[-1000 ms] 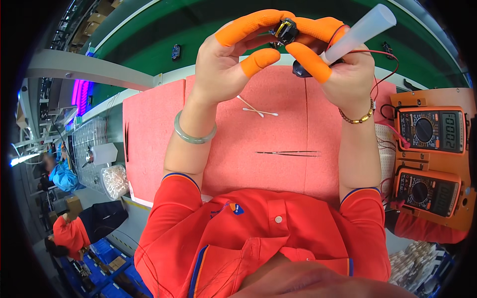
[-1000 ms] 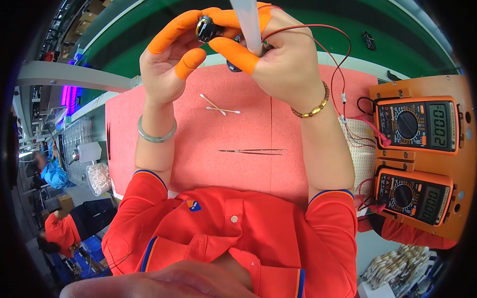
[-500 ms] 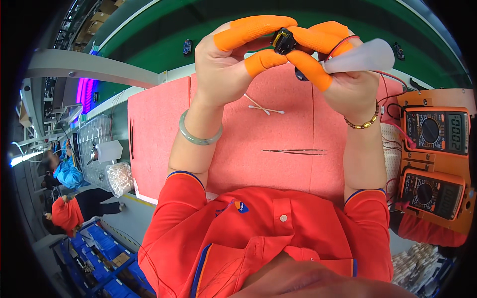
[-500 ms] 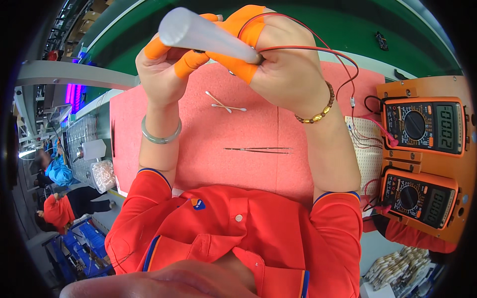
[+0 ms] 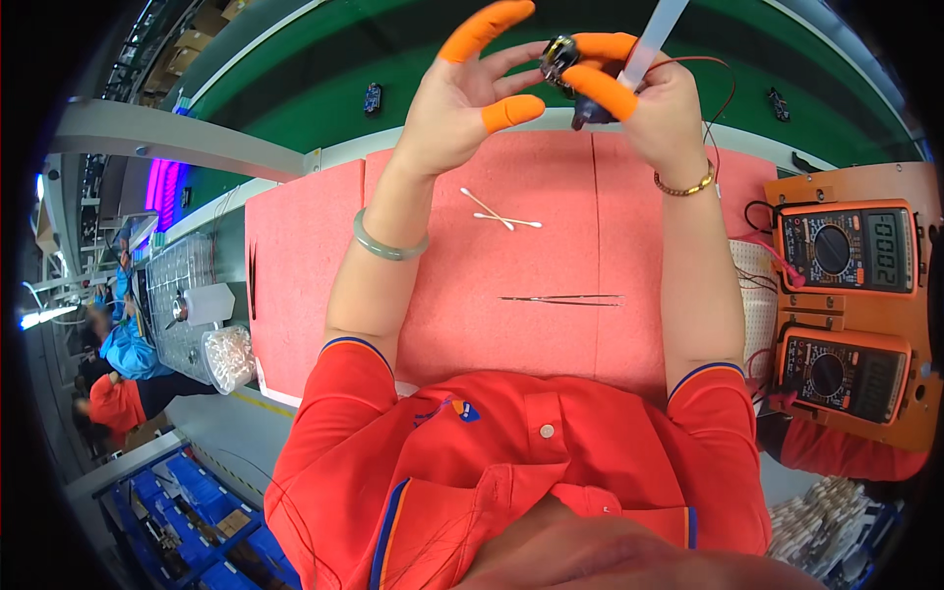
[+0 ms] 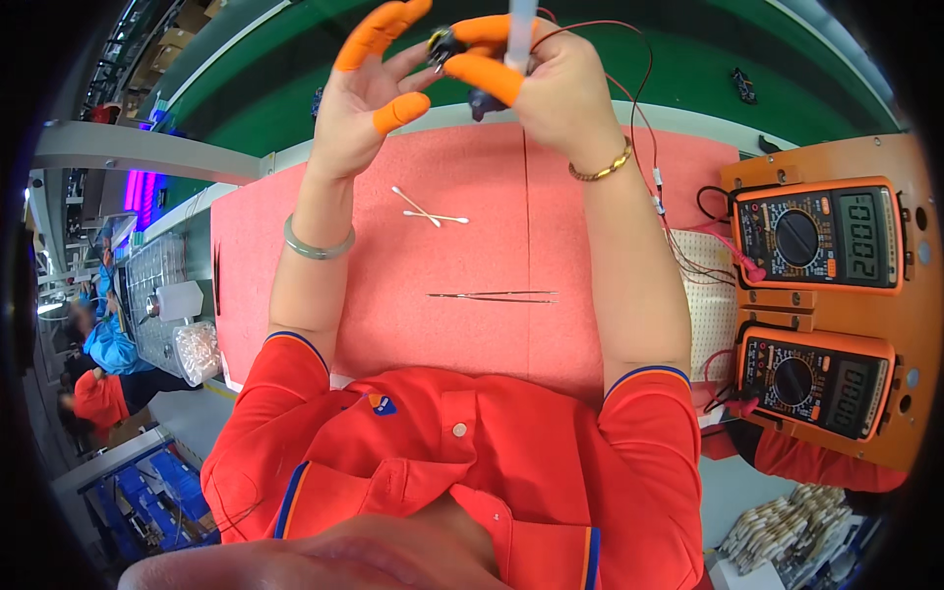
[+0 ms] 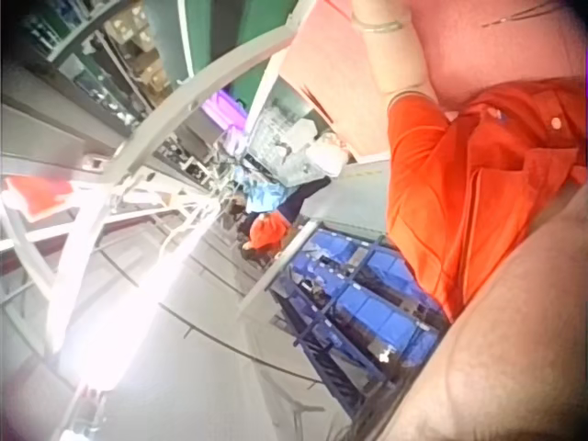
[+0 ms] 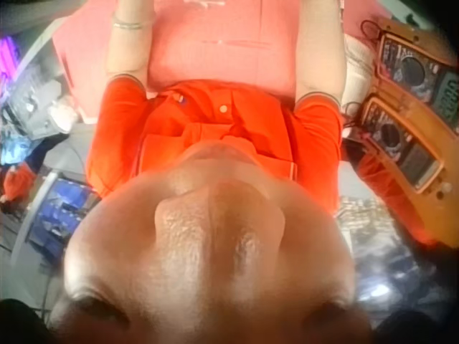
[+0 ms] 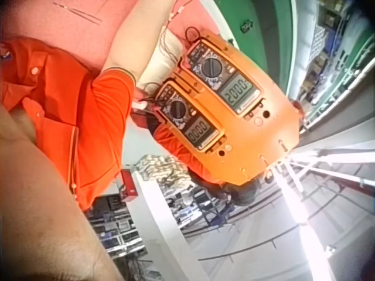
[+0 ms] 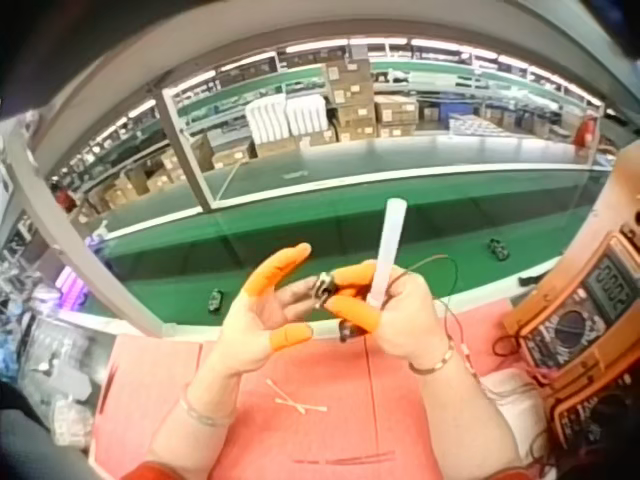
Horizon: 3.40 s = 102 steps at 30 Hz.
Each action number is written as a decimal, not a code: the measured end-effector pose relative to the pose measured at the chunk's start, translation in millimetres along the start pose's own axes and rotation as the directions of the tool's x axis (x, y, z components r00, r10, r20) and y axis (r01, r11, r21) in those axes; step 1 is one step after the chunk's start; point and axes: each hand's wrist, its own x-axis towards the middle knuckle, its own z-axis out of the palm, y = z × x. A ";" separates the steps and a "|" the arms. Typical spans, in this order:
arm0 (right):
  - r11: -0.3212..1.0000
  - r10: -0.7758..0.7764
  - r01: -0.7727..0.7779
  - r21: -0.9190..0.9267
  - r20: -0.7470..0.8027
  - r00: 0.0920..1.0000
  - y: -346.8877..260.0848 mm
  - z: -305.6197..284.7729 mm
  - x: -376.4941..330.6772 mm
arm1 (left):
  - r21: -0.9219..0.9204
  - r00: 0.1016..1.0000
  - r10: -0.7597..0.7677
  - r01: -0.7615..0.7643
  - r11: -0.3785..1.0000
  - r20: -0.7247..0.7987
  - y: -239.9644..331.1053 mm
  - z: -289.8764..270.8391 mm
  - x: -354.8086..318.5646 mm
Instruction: Testing small electronic components using digital multimeters at a factory assembly station.
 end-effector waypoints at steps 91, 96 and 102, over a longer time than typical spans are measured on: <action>0.975 0.123 -0.073 0.210 -0.238 0.963 61.1 -15.1 32.6 | 0.086 0.859 -0.406 0.451 0.888 -0.310 -58.6 -70.5 13.4; 0.700 -0.664 0.596 0.394 0.051 0.746 93.1 -34.9 47.6 | -0.056 0.837 -0.491 0.493 0.868 -0.240 -60.7 -72.0 15.5; 0.819 -0.207 0.298 -0.491 0.232 0.950 30.3 -17.4 22.8 | -0.029 0.771 -0.606 0.613 0.790 -0.196 -55.6 -72.7 7.5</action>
